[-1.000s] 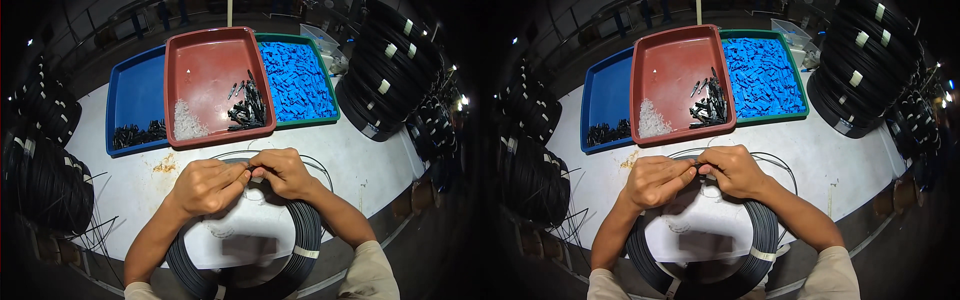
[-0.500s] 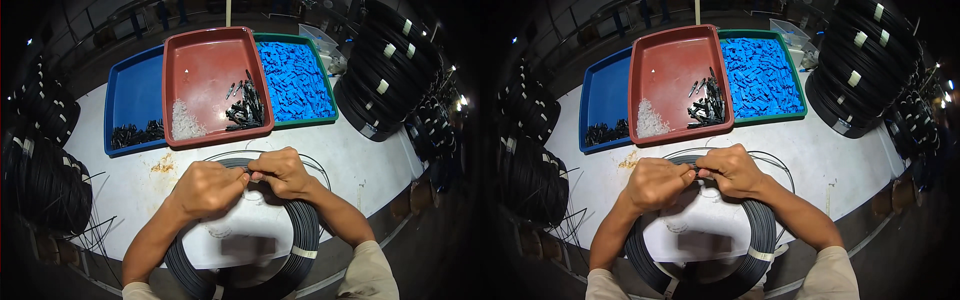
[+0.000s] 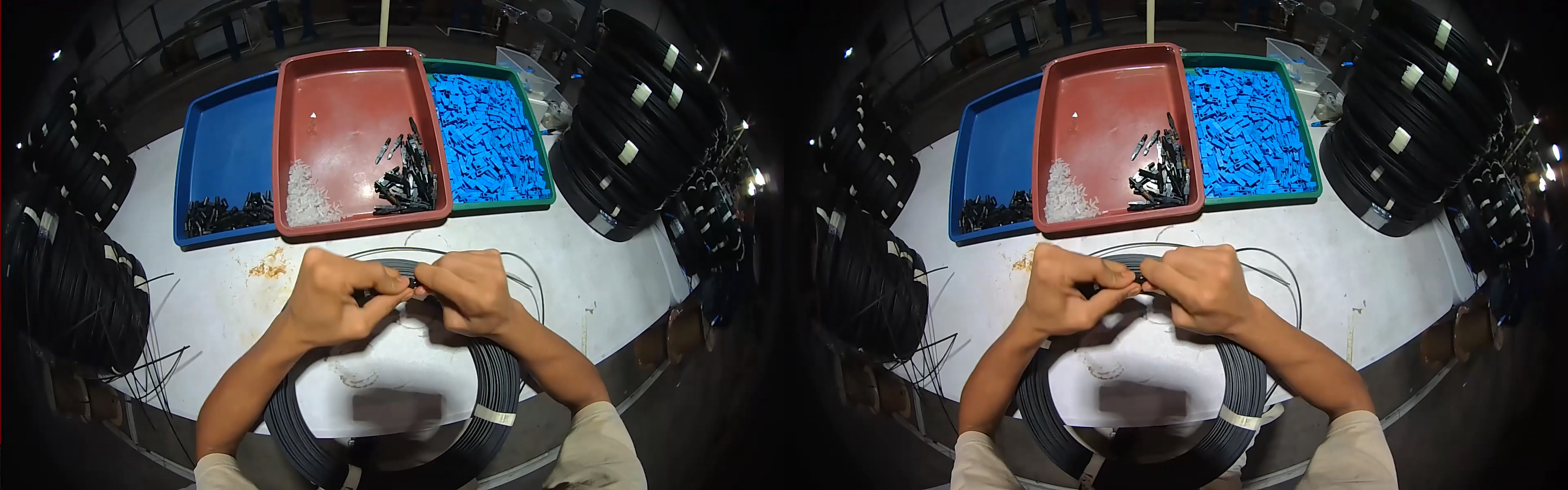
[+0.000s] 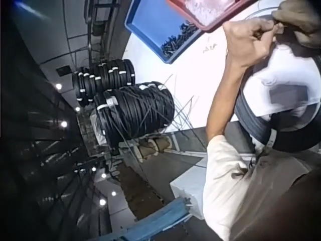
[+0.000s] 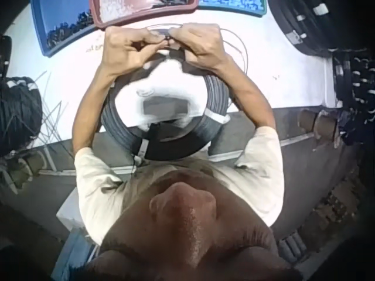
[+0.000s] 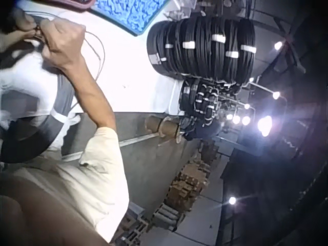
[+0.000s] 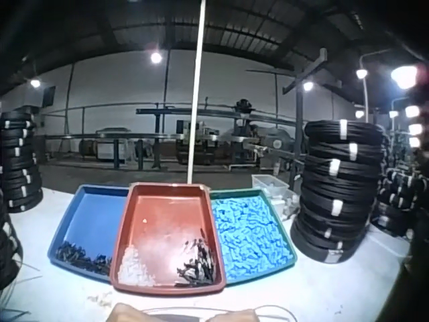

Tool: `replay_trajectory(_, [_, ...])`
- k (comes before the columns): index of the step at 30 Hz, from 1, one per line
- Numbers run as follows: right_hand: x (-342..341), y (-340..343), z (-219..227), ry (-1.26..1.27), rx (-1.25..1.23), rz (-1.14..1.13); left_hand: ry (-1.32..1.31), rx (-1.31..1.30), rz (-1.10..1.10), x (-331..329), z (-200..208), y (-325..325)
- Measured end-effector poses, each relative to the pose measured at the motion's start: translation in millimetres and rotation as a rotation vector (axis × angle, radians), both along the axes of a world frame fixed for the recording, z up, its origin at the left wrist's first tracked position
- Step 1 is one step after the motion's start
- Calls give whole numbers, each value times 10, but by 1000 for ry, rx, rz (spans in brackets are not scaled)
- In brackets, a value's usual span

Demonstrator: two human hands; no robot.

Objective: The person attaches connectors and components from trays onto the ends of coiled cables, stacks a completed coil onto a pile, and takes a new cable coil to repeat the process.

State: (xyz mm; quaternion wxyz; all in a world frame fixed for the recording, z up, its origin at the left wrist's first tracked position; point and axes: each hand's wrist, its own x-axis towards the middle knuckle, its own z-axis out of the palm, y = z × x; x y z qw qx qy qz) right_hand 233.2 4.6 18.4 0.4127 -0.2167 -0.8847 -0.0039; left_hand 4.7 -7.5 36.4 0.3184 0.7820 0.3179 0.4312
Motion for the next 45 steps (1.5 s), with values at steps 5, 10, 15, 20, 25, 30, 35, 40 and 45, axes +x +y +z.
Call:
replay_trajectory(5, [-43, 79, -41, 135, -489, 119, 374, 965, -19, 1, -13, 40])
replay_trajectory(10, [-51, -42, 7, 123, -367, 22, 129, 558, 1, -37, -17, 64])
replay_trajectory(15, [-84, -21, 24, 226, 15, -43, -120, -302, 47, 24, 36, -41])
replay_trajectory(20, [-78, -25, -3, 199, 9, 56, -246, -495, -29, 16, 64, -40])
replay_trajectory(25, [-88, -81, -24, 222, -290, 77, 131, 11, 69, 51, 44, -47])
replay_trajectory(30, [-120, -97, 16, 198, -194, 36, 49, 26, 44, 50, 34, -17])
replay_trajectory(35, [-115, -111, -6, 269, -338, 80, 120, 310, 33, 61, 13, -51])
replay_trajectory(40, [-128, -107, 27, 275, -393, 99, 143, 673, -3, 44, -43, -4])
replay_trajectory(45, [-132, -101, 25, 327, -647, 132, 453, 1047, -50, -2, 46, -32])
